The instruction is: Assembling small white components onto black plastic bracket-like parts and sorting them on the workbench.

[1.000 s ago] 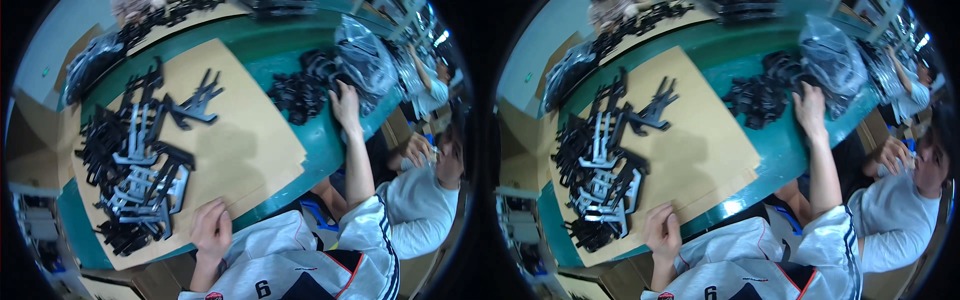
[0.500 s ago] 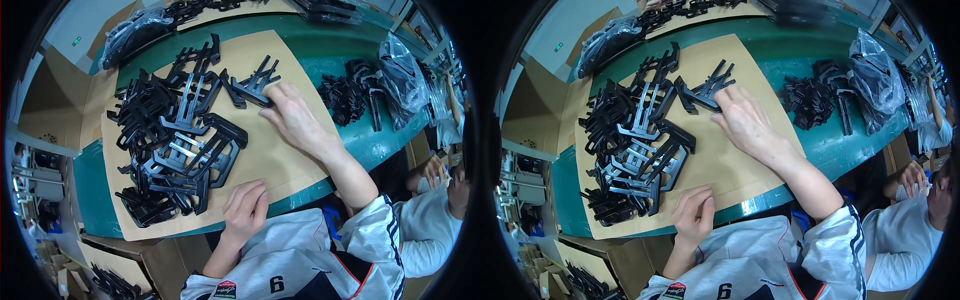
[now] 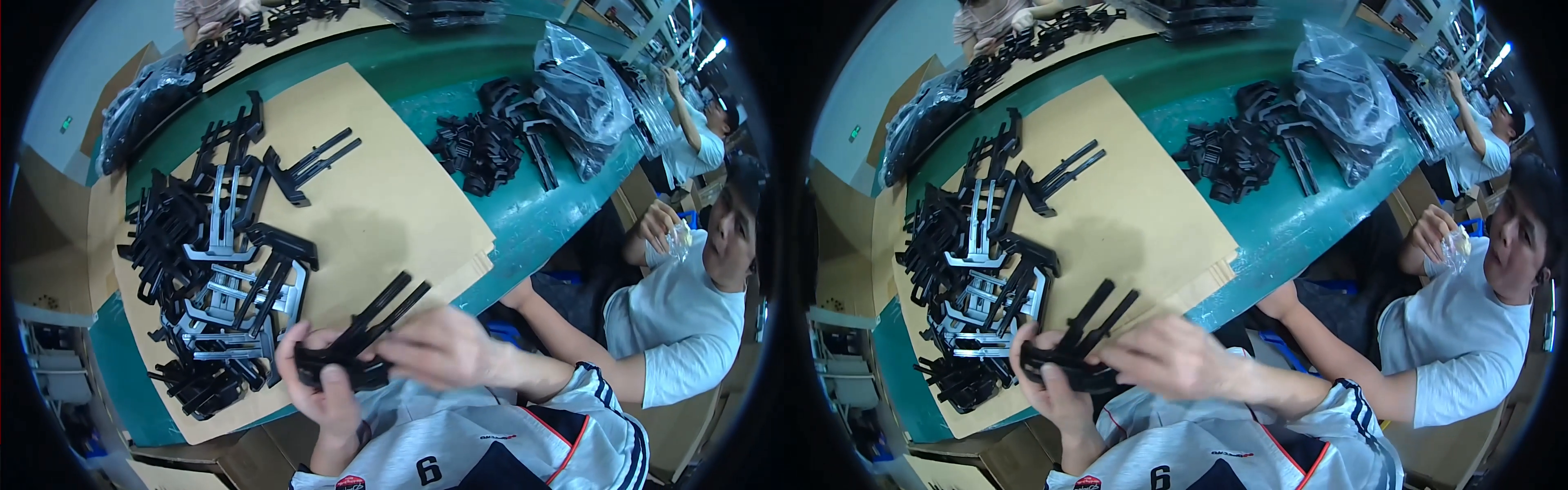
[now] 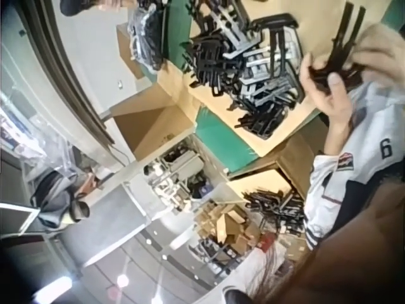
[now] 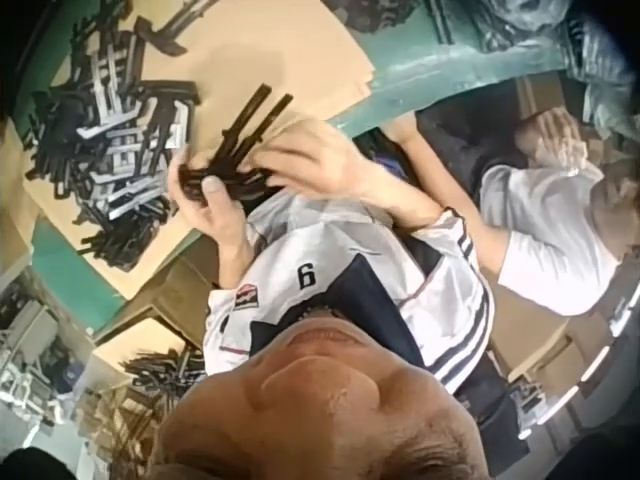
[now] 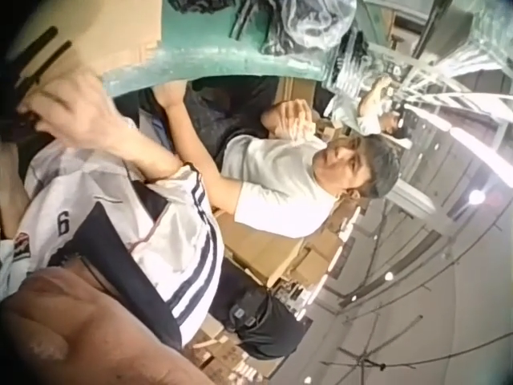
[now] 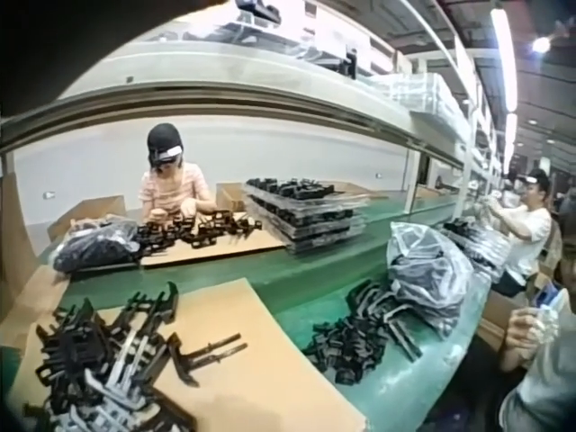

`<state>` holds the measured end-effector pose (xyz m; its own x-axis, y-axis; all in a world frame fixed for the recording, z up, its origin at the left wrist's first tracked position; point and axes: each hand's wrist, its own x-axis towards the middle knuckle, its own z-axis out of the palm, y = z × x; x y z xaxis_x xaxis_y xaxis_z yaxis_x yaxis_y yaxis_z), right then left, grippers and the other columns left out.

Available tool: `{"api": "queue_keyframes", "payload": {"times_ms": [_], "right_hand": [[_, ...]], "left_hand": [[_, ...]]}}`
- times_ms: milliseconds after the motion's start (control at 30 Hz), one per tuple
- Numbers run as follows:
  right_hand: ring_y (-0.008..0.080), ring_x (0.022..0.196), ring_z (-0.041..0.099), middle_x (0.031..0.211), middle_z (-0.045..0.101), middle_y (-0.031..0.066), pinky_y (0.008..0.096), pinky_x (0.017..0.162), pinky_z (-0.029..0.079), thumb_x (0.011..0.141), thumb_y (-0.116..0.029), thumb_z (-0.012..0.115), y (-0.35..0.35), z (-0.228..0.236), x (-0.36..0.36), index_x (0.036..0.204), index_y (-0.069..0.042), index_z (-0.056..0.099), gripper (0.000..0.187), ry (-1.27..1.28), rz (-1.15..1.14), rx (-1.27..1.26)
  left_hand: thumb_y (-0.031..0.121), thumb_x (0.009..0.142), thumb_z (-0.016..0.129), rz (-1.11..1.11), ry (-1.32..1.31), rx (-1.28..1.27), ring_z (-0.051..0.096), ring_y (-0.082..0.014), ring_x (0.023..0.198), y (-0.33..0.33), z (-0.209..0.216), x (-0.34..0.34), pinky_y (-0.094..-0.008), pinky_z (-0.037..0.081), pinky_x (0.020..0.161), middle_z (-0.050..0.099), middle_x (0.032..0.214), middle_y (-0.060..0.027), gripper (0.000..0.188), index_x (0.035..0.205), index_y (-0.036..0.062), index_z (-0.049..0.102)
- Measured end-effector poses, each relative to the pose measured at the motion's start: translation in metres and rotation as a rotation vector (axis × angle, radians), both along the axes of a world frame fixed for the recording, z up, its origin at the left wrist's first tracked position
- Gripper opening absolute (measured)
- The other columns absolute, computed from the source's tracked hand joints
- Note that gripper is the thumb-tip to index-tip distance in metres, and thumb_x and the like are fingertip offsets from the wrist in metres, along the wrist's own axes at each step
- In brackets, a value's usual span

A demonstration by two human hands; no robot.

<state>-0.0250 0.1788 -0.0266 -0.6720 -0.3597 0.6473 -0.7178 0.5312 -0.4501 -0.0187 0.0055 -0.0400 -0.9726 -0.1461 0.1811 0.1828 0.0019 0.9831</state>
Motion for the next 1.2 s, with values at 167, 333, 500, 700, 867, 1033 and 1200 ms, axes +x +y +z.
{"api": "queue_keyframes", "payload": {"times_ms": [167,333,500,700,867,1033,1200], "right_hand": [[0.0257,0.077,0.055,0.087,0.058,0.011,0.0324,0.072,0.046,0.076,-0.004,0.061,0.085,0.004,-0.047,0.094,0.0,0.06,0.019,0.001,-0.574,-0.064],[0.0246,0.082,0.055,0.084,0.057,0.0102,0.0318,0.074,0.046,0.076,-0.002,0.062,0.121,-0.008,-0.086,0.094,-0.002,0.06,0.019,-0.053,-0.855,0.105],[0.0233,0.077,0.056,0.085,0.058,0.0096,0.0309,0.071,0.047,0.076,-0.001,0.063,0.123,-0.012,-0.094,0.093,0.0,0.061,0.017,-0.048,-0.835,0.214],[0.0196,0.071,0.056,0.084,0.06,0.0092,0.0287,0.066,0.047,0.077,0.001,0.062,0.118,-0.01,-0.087,0.092,0.001,0.061,0.015,-0.089,-0.779,-0.119],[0.0161,0.063,0.055,0.08,0.061,0.0089,0.0273,0.061,0.047,0.078,0.001,0.062,0.114,-0.012,-0.083,0.092,0.003,0.062,0.014,-0.177,-0.781,-0.32],[0.015,0.06,0.053,0.074,0.06,0.0073,0.027,0.059,0.046,0.08,0.001,0.06,0.112,-0.009,-0.083,0.092,0.003,0.062,0.012,-0.244,-0.818,-0.283],[0.0155,0.056,0.051,0.07,0.059,0.0069,0.0262,0.055,0.045,0.08,0.0,0.06,0.116,-0.005,-0.083,0.09,0.003,0.063,0.01,-0.336,-0.817,-0.307]], "left_hand": [[0.055,0.088,0.052,-0.107,-0.205,0.36,0.059,-0.0173,0.062,-0.018,0.011,0.012,-0.0231,0.048,0.057,0.063,0.085,-0.0152,0.07,0.125,-0.002,0.039],[0.059,0.088,0.048,-0.155,-0.238,0.291,0.052,-0.0139,0.048,-0.022,0.002,0.022,-0.0197,0.042,0.045,0.063,0.078,-0.0142,0.069,0.119,-0.0022,0.045],[0.06,0.089,0.045,-0.154,-0.164,0.272,0.049,-0.013,0.047,-0.019,0.003,0.022,-0.0196,0.037,0.042,0.061,0.078,-0.0143,0.067,0.115,-0.0009,0.049],[0.058,0.09,0.044,-0.226,-0.264,0.224,0.048,-0.0122,0.048,-0.024,0.009,0.023,-0.0193,0.037,0.041,0.062,0.079,-0.0156,0.066,0.115,-0.0028,0.049],[0.049,0.094,0.044,-0.263,-0.228,0.298,0.047,-0.0111,0.051,-0.02,0.003,0.023,-0.019,0.038,0.046,0.065,0.083,-0.0171,0.056,0.113,-0.0032,0.052],[0.049,0.093,0.045,-0.262,-0.265,0.188,0.047,-0.0106,0.051,-0.015,0.005,0.022,-0.0186,0.037,0.045,0.066,0.085,-0.017,0.056,0.112,-0.0032,0.054],[0.048,0.094,0.045,-0.287,-0.247,0.258,0.048,-0.0105,0.051,-0.016,0.003,0.022,-0.0185,0.037,0.045,0.066,0.085,-0.0164,0.055,0.112,-0.0031,0.053]]}}
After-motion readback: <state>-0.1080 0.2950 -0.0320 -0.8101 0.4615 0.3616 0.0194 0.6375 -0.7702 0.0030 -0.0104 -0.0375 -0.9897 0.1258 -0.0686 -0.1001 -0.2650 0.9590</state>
